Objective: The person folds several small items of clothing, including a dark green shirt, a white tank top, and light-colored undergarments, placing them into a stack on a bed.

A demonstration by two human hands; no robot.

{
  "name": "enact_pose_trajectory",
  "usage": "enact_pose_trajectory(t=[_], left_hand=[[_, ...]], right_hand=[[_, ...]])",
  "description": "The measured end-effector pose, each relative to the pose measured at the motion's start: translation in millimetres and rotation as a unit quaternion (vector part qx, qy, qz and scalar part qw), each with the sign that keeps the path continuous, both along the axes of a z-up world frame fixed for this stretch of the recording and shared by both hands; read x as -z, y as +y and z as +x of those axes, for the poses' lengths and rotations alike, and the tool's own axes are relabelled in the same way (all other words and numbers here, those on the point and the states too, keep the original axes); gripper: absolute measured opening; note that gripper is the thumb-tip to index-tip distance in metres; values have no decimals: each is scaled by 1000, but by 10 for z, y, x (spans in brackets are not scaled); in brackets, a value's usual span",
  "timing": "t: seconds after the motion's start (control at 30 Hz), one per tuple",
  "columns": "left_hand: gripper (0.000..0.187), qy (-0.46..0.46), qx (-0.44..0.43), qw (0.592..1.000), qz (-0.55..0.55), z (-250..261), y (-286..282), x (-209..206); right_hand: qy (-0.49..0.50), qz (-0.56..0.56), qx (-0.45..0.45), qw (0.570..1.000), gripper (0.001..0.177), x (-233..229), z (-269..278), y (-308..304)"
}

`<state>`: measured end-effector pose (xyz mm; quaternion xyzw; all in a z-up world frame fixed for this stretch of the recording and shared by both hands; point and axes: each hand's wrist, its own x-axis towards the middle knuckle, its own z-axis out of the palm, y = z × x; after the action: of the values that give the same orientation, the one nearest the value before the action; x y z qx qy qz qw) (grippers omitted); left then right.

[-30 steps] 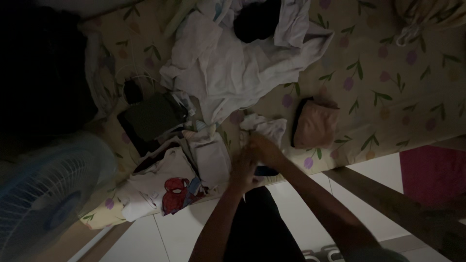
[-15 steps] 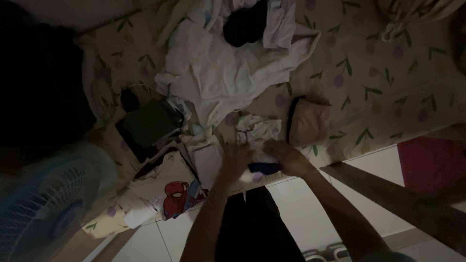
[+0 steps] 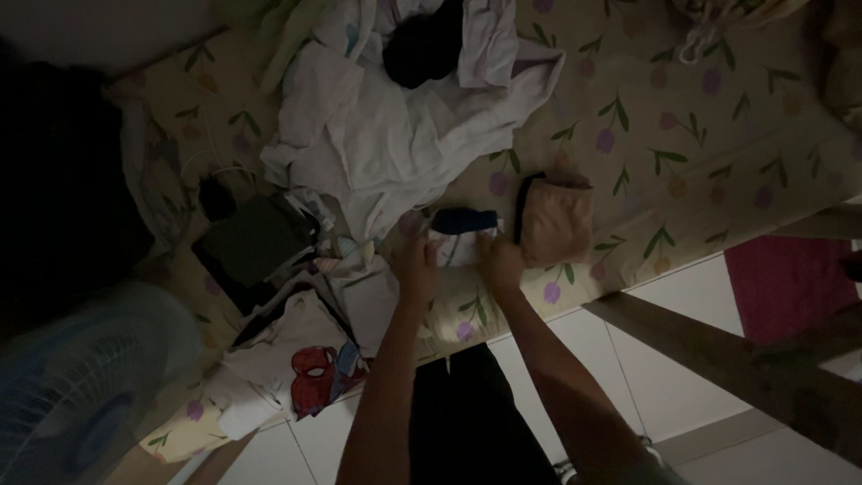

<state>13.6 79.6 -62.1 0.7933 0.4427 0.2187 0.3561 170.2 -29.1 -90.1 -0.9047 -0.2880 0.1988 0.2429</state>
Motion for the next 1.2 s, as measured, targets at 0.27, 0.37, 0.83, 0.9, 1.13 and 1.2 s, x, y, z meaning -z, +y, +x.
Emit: enact_pose_trajectory(t=[0.27,0.37,0.83,0.9,1.13,1.2], left_hand=[[17,207,-54,974,-69,208,33,-808],[44,35,-66,997,32,249,6,-921],[41,69,-54,942,-324,176,34,-58],[44,49,-56,944,-322,95,-46,30],[64,-235,22,931,-279,-461,173,-75],[59,-205,-36,930,-304,-707,354,-144]], right_hand=[[-75,26,-6,997,34,-743,-140,116],[-148,117,-79,979,45,-873,-290,211],[-35,19,-24,999,75,-413,-148,254],[0,76,7,997,72,-337,-102,243],[412,141,70,897,68,-778,-191,260],[410,135,40,901,63,-1063,-390,498]])
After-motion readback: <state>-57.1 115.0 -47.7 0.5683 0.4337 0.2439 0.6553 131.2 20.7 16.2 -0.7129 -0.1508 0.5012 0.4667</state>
